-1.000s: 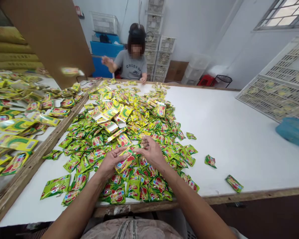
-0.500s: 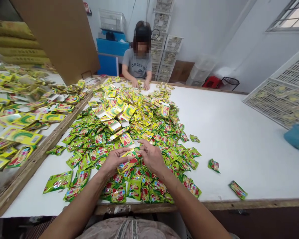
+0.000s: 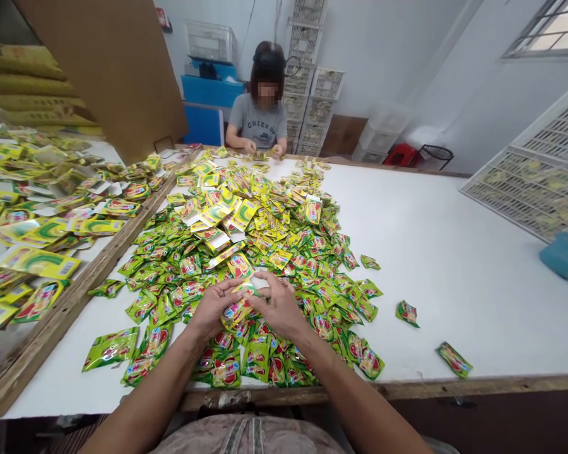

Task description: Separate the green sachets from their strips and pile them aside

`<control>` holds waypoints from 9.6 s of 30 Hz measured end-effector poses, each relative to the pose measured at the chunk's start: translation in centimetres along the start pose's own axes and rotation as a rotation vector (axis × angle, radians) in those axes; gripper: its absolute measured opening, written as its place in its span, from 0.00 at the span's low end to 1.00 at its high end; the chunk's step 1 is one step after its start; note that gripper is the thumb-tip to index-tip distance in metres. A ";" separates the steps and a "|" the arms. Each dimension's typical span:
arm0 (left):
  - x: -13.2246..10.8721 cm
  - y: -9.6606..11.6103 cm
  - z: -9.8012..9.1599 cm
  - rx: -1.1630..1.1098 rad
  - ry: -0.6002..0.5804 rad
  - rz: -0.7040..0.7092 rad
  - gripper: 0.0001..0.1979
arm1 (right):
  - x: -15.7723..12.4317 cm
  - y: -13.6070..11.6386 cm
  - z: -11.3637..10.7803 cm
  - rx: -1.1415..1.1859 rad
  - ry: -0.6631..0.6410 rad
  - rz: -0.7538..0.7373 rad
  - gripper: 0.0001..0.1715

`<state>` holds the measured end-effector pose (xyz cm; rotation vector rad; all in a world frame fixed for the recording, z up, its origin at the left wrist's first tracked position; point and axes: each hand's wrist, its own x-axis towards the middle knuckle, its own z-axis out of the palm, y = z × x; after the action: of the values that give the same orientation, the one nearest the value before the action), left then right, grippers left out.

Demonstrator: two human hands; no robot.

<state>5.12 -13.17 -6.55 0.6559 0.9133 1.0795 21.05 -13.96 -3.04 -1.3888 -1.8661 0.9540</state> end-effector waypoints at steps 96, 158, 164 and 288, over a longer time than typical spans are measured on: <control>7.2 7.4 1.3 1.912 -0.261 0.541 0.06 | -1.4 4.7 -3.7 0.417 0.387 0.219 0.21; 1.2 -0.5 0.6 0.247 -0.132 0.048 0.20 | 1.6 1.2 -2.5 0.019 0.195 -0.047 0.08; 1.0 -0.2 0.6 0.194 -0.148 0.029 0.19 | 0.8 1.3 -1.0 0.076 -0.040 -0.005 0.16; 0.9 0.5 -1.4 0.264 -0.031 0.039 0.23 | 4.2 2.6 0.2 0.237 0.164 0.054 0.18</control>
<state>3.82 -12.13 -7.05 0.9088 1.0299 0.9884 21.12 -9.42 -5.08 -1.3356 -1.5482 1.0194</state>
